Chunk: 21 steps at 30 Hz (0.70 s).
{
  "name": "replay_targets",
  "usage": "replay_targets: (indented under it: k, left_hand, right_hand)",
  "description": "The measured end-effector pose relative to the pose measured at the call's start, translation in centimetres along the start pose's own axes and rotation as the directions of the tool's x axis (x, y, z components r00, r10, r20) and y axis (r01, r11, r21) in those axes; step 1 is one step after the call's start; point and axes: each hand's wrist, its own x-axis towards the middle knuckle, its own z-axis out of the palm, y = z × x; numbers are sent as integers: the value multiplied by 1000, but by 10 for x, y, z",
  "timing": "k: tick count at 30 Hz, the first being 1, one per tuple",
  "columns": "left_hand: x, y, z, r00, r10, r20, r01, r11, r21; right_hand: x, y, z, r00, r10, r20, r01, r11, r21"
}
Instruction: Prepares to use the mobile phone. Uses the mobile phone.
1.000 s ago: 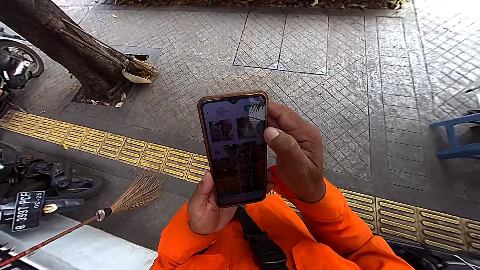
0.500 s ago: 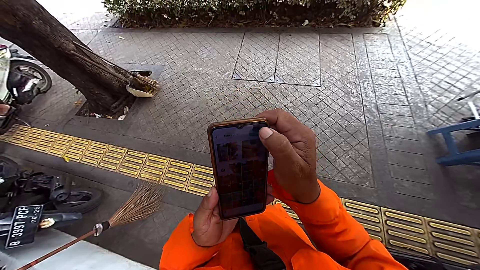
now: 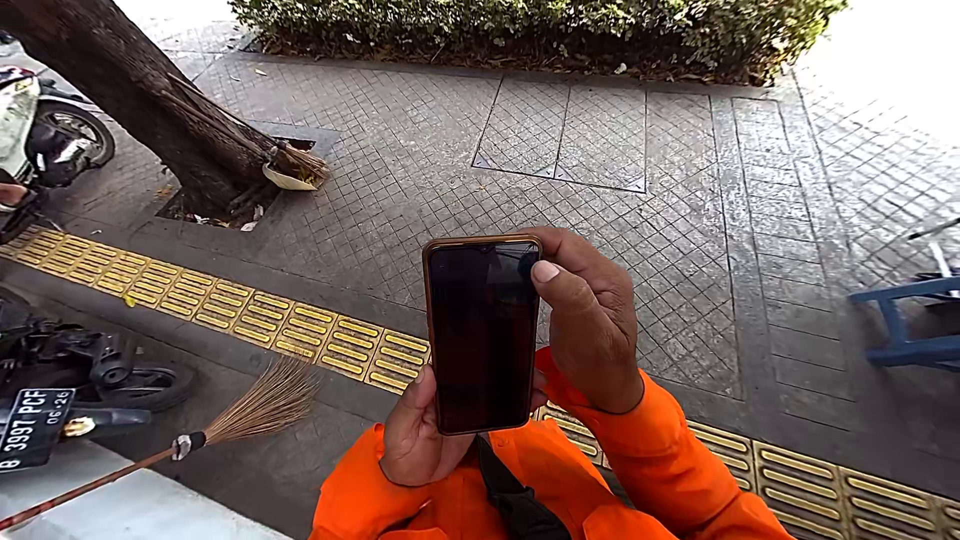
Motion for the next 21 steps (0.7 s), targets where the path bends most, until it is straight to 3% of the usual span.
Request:
replay_targets:
  k: [21]
  left_hand:
    - [-53,37,-11,985,159,-71,-161,987,-21]
  right_hand:
    - [14,7,76,986,7,166,5,998,-69]
